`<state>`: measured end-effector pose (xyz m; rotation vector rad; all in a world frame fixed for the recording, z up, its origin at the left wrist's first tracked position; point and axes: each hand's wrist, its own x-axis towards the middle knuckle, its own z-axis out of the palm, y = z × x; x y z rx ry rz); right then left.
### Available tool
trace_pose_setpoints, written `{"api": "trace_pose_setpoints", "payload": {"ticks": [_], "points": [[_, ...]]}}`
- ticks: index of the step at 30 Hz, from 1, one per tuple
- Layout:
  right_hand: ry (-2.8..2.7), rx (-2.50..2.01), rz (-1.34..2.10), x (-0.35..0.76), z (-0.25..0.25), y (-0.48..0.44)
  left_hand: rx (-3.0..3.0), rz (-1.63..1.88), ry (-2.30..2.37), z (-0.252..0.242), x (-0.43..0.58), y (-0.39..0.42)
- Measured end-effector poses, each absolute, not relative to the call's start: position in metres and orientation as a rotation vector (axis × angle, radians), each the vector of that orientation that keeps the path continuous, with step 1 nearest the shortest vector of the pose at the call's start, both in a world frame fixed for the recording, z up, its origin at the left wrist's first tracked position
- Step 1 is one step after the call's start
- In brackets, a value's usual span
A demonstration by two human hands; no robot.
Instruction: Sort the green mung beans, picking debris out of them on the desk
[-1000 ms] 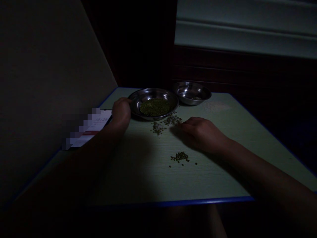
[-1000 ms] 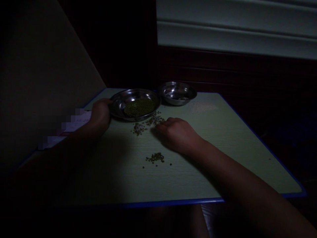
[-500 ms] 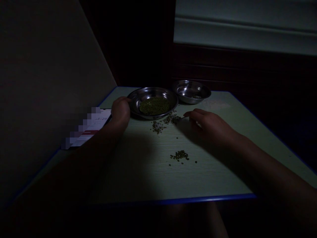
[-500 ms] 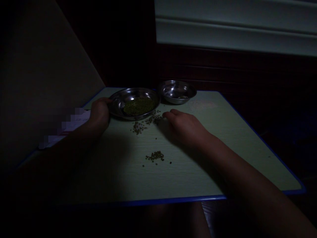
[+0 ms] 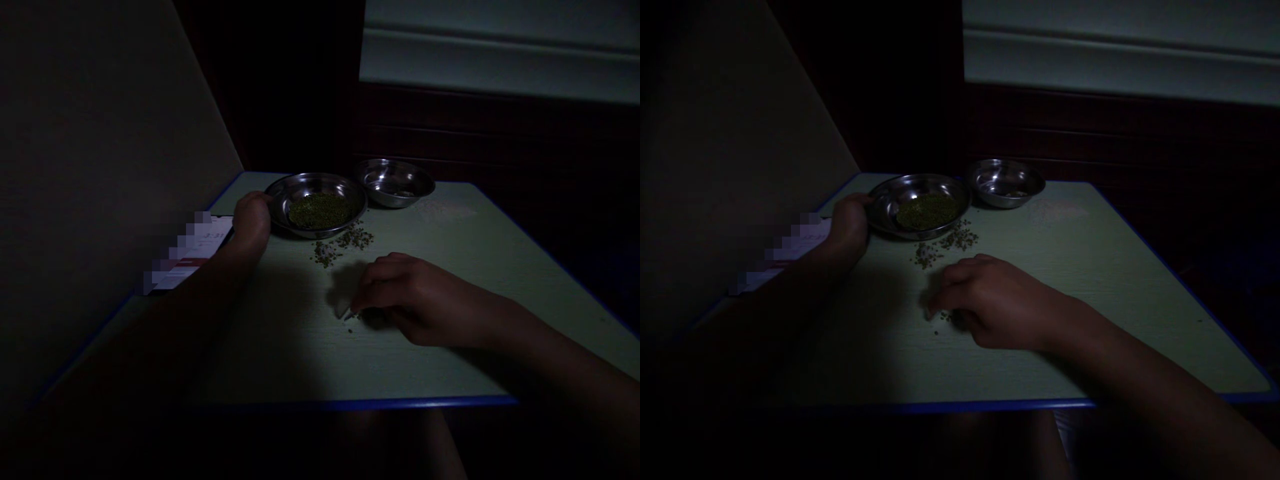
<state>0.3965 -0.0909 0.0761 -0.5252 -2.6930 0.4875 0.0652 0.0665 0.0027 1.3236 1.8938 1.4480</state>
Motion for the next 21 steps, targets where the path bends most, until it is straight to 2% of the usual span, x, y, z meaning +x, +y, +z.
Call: {"api": "trace_pose_setpoints", "payload": {"ticks": [10, 16, 21], "points": [[-2.824, -0.514, 0.377, 0.388, 0.075, -0.096, 1.234, 1.467, 1.877, 0.007, 0.069, 0.062], [-2.731, -0.893, 0.054, 0.387, 0.068, -0.091, 1.213, 1.475, 1.889, 0.007, 0.070, 0.063], [-2.611, -1.126, 0.018, 0.397, 0.068, -0.078, 1.186, 1.484, 1.878, 0.011, 0.075, 0.058]]}}
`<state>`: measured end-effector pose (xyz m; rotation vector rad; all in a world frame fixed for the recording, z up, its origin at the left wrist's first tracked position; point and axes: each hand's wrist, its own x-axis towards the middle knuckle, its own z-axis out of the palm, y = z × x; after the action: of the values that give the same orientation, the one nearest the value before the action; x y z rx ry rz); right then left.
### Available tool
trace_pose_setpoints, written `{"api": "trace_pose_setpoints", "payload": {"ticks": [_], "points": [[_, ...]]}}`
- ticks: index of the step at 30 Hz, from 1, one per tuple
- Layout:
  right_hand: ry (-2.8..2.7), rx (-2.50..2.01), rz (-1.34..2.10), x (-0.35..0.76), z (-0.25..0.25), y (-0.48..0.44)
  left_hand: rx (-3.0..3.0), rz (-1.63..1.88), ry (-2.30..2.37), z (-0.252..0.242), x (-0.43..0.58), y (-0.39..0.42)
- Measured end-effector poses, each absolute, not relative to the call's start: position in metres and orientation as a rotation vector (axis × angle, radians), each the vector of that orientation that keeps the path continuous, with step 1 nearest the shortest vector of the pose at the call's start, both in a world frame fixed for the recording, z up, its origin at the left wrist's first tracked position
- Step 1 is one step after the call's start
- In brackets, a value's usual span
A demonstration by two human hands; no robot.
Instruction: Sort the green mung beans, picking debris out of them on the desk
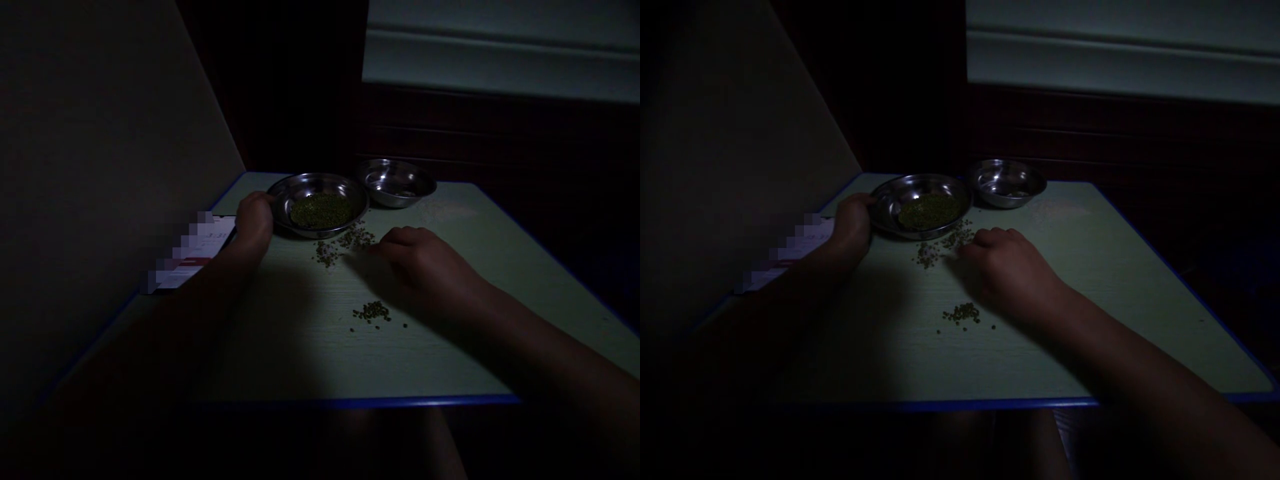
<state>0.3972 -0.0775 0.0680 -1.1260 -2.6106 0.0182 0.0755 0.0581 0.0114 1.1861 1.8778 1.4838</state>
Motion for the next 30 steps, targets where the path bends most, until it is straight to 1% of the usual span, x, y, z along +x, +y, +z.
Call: {"api": "trace_pose_setpoints", "payload": {"ticks": [3, 7, 9, 12, 20, 22, 25, 27, 30], "points": [[-2.574, -1.037, 0.181, 0.402, 0.068, -0.074, 1.234, 1.470, 1.887, 0.013, 0.076, 0.057], [-2.600, -0.672, 0.434, 0.399, 0.069, -0.081, 1.208, 1.440, 1.897, 0.013, 0.076, 0.057], [-2.626, -0.561, 0.490, 0.396, 0.069, -0.086, 1.188, 1.455, 1.894, 0.013, 0.076, 0.058], [-2.659, -0.539, 0.532, 0.393, 0.069, -0.091, 1.211, 1.461, 1.888, 0.012, 0.076, 0.058], [-2.723, -0.580, 0.530, 0.384, 0.064, -0.090, 1.206, 1.470, 1.878, 0.014, 0.078, 0.057], [-2.710, -0.709, 0.434, 0.380, 0.062, -0.091, 1.214, 1.452, 1.868, 0.016, 0.081, 0.054], [-2.649, -1.015, 0.152, 0.375, 0.061, -0.091, 1.211, 1.418, 1.899, 0.019, 0.083, 0.051], [-2.609, -1.105, 0.056, 0.376, 0.062, -0.091, 1.188, 1.405, 1.924, 0.020, 0.083, 0.049], [-2.595, -0.958, 0.159, 0.381, 0.063, -0.090, 1.182, 1.414, 1.930, 0.020, 0.084, 0.049]]}}
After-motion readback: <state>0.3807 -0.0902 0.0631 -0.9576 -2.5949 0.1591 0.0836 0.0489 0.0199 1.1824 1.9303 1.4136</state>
